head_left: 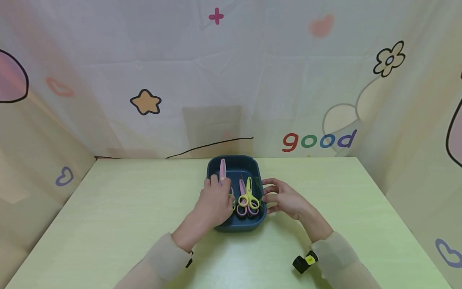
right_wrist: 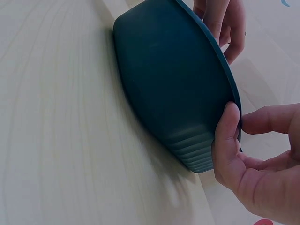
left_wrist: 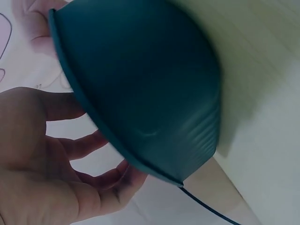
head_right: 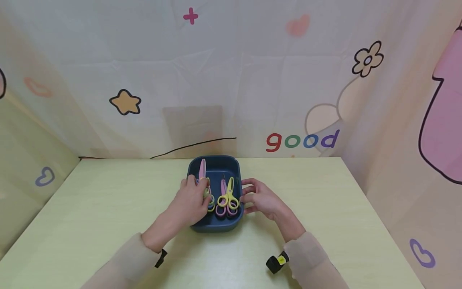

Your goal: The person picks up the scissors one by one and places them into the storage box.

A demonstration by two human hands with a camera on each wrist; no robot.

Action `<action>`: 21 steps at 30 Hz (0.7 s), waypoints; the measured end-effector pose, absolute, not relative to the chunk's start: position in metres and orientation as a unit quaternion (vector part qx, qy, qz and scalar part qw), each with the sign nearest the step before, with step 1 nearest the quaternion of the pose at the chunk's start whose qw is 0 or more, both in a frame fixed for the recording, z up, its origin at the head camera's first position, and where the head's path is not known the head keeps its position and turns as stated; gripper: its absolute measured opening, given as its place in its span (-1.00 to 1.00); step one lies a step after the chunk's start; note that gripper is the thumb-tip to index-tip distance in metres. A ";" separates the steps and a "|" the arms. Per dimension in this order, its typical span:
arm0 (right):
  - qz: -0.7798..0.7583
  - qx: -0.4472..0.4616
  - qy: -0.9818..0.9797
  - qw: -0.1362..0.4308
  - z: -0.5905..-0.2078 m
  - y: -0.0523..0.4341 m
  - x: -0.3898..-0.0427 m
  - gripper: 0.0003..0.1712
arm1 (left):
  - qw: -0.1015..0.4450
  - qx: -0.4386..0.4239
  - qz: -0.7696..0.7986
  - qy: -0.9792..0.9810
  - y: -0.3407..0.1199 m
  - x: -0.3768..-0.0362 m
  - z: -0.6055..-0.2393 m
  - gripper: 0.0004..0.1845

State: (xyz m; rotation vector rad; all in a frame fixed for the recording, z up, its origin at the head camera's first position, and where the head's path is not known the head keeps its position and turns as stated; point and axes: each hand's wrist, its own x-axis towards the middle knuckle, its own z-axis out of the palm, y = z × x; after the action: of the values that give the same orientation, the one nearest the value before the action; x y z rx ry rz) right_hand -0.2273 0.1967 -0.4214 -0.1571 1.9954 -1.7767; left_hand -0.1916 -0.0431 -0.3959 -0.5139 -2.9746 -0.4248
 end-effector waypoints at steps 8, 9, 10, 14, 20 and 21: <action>-0.650 -0.056 0.721 0.234 -0.421 0.196 -0.227 -0.31 | 0.034 -0.174 -0.069 -0.982 -0.036 -0.196 -0.405 -0.58; -0.651 -0.055 0.720 0.234 -0.421 0.196 -0.227 -0.31 | 0.029 -0.171 -0.065 -0.983 -0.035 -0.197 -0.406 -0.59; -0.650 -0.058 0.721 0.235 -0.421 0.196 -0.227 -0.30 | 0.024 -0.168 -0.058 -0.984 -0.035 -0.197 -0.407 -0.58; -0.651 -0.060 0.719 0.234 -0.421 0.196 -0.226 -0.31 | 0.001 -0.153 -0.037 -0.987 -0.031 -0.198 -0.408 -0.54; -0.647 -0.063 0.723 0.233 -0.422 0.197 -0.227 -0.31 | -0.007 -0.140 -0.013 -0.990 -0.028 -0.198 -0.409 -0.50; -0.647 -0.060 0.724 0.233 -0.422 0.197 -0.228 -0.31 | -0.003 -0.140 -0.009 -0.990 -0.028 -0.197 -0.409 -0.50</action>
State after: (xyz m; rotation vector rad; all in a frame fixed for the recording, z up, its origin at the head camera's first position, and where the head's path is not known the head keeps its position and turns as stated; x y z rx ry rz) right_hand -0.2276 0.1975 -0.4219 -0.1647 1.9885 -1.7773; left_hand -0.1974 -0.0276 -0.4090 -0.4406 -3.1170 -0.0293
